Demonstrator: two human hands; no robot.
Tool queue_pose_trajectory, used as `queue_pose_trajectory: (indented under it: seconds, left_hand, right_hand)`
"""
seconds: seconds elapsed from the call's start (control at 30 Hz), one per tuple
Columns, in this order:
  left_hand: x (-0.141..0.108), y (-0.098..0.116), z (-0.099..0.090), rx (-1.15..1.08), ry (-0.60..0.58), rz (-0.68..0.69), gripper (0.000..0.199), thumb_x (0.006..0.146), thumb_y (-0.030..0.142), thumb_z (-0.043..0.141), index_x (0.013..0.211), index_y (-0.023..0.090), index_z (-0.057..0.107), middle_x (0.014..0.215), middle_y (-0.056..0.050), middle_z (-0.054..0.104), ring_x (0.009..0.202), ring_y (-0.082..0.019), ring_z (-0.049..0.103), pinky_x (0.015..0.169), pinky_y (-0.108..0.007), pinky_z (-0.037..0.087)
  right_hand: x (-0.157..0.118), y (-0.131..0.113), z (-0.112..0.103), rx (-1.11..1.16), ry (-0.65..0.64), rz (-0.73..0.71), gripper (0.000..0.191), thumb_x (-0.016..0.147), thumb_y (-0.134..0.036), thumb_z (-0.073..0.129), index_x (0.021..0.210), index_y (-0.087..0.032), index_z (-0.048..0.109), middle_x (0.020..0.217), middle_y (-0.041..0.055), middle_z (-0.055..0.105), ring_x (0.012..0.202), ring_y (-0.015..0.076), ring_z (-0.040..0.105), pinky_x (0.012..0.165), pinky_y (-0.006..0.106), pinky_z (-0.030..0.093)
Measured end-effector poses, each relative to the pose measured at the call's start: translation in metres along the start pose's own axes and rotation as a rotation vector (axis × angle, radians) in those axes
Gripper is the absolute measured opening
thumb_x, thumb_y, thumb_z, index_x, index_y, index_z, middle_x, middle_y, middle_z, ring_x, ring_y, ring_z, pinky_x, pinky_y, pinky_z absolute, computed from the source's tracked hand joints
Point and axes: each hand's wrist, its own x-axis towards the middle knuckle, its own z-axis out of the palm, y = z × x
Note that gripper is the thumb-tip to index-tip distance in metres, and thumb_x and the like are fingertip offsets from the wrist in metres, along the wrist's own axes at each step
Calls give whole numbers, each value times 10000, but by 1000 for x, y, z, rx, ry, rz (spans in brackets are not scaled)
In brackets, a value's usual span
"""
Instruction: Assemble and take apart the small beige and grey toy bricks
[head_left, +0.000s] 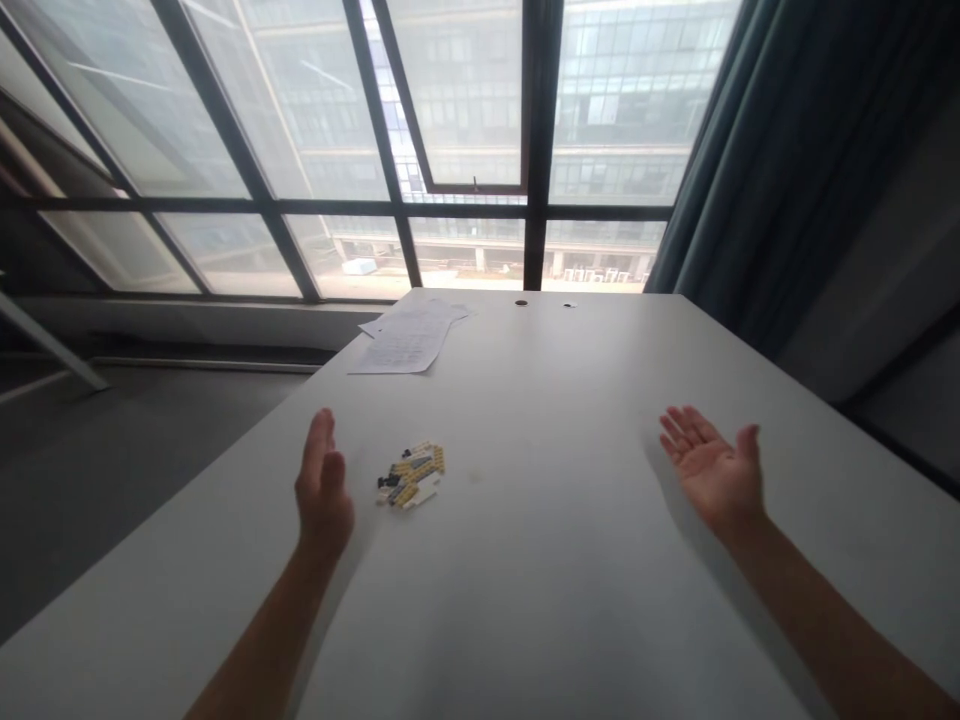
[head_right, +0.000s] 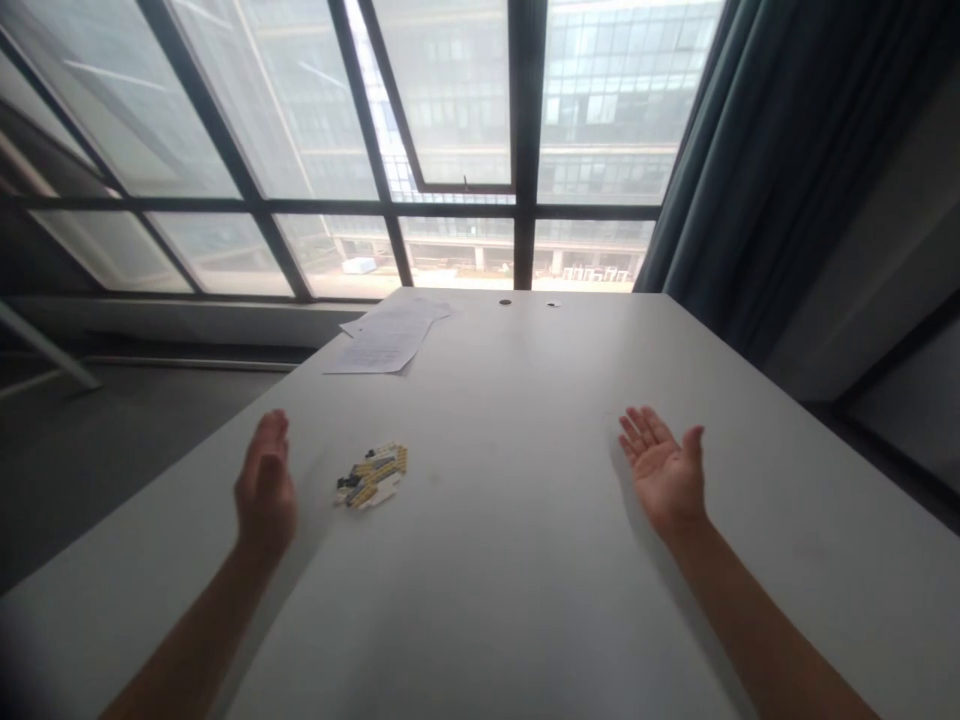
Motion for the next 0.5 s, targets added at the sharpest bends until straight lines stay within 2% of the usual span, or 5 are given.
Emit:
queue_pose_trajectory:
  seconds: [0.1,0.17,0.27,0.37,0.5]
  left_hand:
    - [-14,62,15,181,-404,395,880,799,767,284,1494,256,109,1568,-48,124,1418,-348,124,1162,-521,135]
    - [-34,91,32,263,-788,596,975,747,803,329,1495,259,19,1571,-61,71,1418,-357,114,1158,-543,106]
    - [-66,100,58,341,-1267,649,1052,725,783,431,1492,214,-10,1556,-111,89,1419,-344,119,1157,-537,76]
    - [-83,85,73,359,-1408,592,1030,738,760,450,1491,201,25,1548,-128,99,1422,-325,116,1157,-534,77]
    - [-83,73,75,343,-1413,573,1026,732,756,467,1491,204,52,1542,-133,128,1420,-311,138,1161,-512,113]
  right_hand:
    - [-37,-23,-34,-283,29,-276,958,720,-648,-281,1504,-183,11,1559,87,168,1401,301,237,1066,523,319]
    - [-63,-30,-32,-546,-303,-463,982,731,-828,63,1502,-221,106,1560,53,160,1412,343,172,1123,514,223]
    - [-88,-25,-14,-747,-746,-567,996,709,-811,407,1492,-261,127,1549,53,185,1412,355,164,1153,538,92]
    - [-91,-15,-2,-754,-910,-465,999,742,-778,421,1492,-214,78,1548,91,156,1415,334,170,1155,533,104]
    - [-87,-11,-2,-736,-938,-400,1006,747,-771,428,1493,-200,67,1549,100,131,1422,319,144,1162,514,88]
